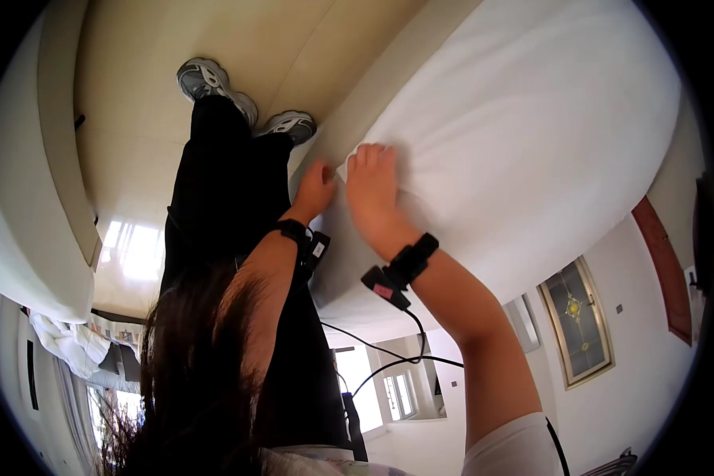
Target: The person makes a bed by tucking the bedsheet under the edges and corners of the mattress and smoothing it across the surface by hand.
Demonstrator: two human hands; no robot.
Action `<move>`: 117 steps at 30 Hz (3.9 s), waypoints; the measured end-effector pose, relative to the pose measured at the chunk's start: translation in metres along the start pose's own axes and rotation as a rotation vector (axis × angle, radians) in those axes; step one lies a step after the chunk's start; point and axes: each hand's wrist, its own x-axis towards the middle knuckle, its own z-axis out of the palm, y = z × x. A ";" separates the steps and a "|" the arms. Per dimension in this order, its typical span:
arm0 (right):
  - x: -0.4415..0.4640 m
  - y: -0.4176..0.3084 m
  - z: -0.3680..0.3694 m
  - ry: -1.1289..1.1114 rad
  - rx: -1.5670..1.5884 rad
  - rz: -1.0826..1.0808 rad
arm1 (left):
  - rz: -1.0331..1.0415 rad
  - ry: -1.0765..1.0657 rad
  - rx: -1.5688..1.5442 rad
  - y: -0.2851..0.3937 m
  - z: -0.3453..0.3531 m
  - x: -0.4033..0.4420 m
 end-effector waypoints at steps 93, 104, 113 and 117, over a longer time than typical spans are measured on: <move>-0.129 -0.094 0.080 0.229 0.118 0.111 | -0.635 -0.275 -0.444 -0.065 0.027 -0.074; -0.131 -0.090 0.065 0.162 0.348 0.129 | 0.389 -0.386 0.066 0.015 -0.017 -0.128; -0.128 -0.095 0.067 0.160 0.320 0.133 | 0.368 -0.498 0.302 0.037 -0.027 -0.112; -0.132 -0.107 0.084 0.043 0.327 0.155 | 0.352 -0.543 0.276 0.016 -0.010 -0.113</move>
